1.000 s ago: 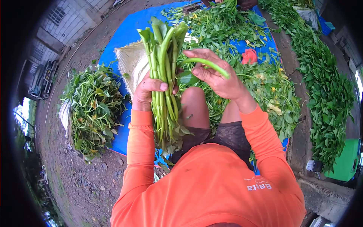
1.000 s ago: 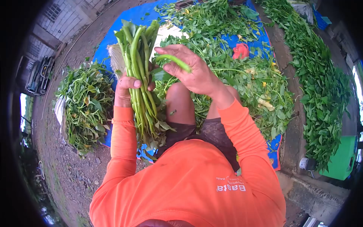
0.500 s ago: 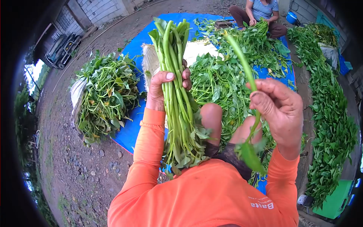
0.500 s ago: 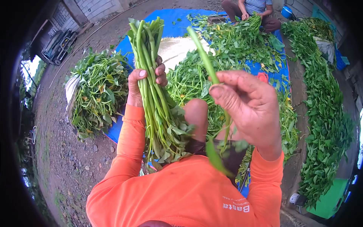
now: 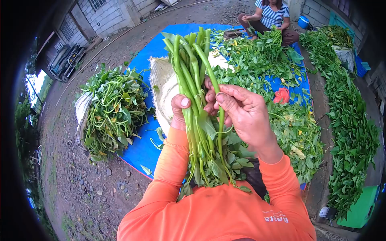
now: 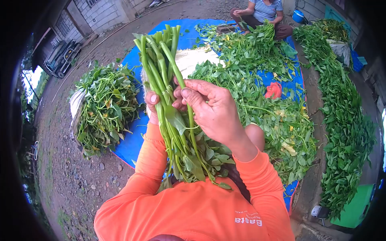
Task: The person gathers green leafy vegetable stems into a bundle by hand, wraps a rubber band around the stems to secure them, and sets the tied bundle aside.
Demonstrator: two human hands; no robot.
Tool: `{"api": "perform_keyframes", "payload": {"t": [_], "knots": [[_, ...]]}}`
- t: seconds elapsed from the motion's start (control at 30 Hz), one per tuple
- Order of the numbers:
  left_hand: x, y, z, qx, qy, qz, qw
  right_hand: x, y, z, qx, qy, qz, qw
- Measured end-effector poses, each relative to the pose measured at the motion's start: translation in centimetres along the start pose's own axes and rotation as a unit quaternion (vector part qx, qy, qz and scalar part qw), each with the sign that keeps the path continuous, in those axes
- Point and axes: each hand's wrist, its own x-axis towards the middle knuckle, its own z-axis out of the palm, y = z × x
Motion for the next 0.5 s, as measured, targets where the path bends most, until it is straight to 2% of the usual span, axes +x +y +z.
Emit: {"api": "perform_keyframes", "payload": {"t": [0.1, 0.13, 0.2, 0.23, 0.27, 0.37, 0.4, 0.5], "knots": [[0.6, -0.9, 1.6, 0.028, 0.043, 0.059, 0.997, 0.5, 0.4, 0.0, -0.087, 0.036, -0.017, 0.995], [0.6, -1.0, 1.4, 0.052, 0.055, 0.048, 0.996, 1.0, 2.0, -0.7, -0.166, 0.058, -0.119, 0.977], [0.3, -1.0, 0.6, 0.096, 0.088, 0.020, 0.991, 0.9, 0.4, -0.7, -0.160, 0.077, -0.062, 0.982], [0.2, -0.8, 0.6, 0.065, 0.044, -0.022, 0.997, 0.8, 0.0, -0.7, -0.156, 0.087, -0.033, 0.983], [0.3, -1.1, 0.4, 0.093, 0.064, 0.002, 0.994, 1.2, 0.5, -1.5, -0.145, 0.085, -0.024, 0.985], [0.8, -1.3, 0.1, 0.150, 0.084, 0.033, 0.984, 1.7, 0.6, -2.4, -0.238, 0.075, -0.093, 0.964], [0.9, -1.5, 0.0, 0.163, 0.087, 0.034, 0.982, 2.0, 0.6, -2.8, -0.280, 0.072, -0.090, 0.953], [1.1, -1.8, 0.2, 0.175, 0.089, 0.000, 0.980, 3.0, -0.3, -3.6, -0.285, 0.035, -0.033, 0.957]]}}
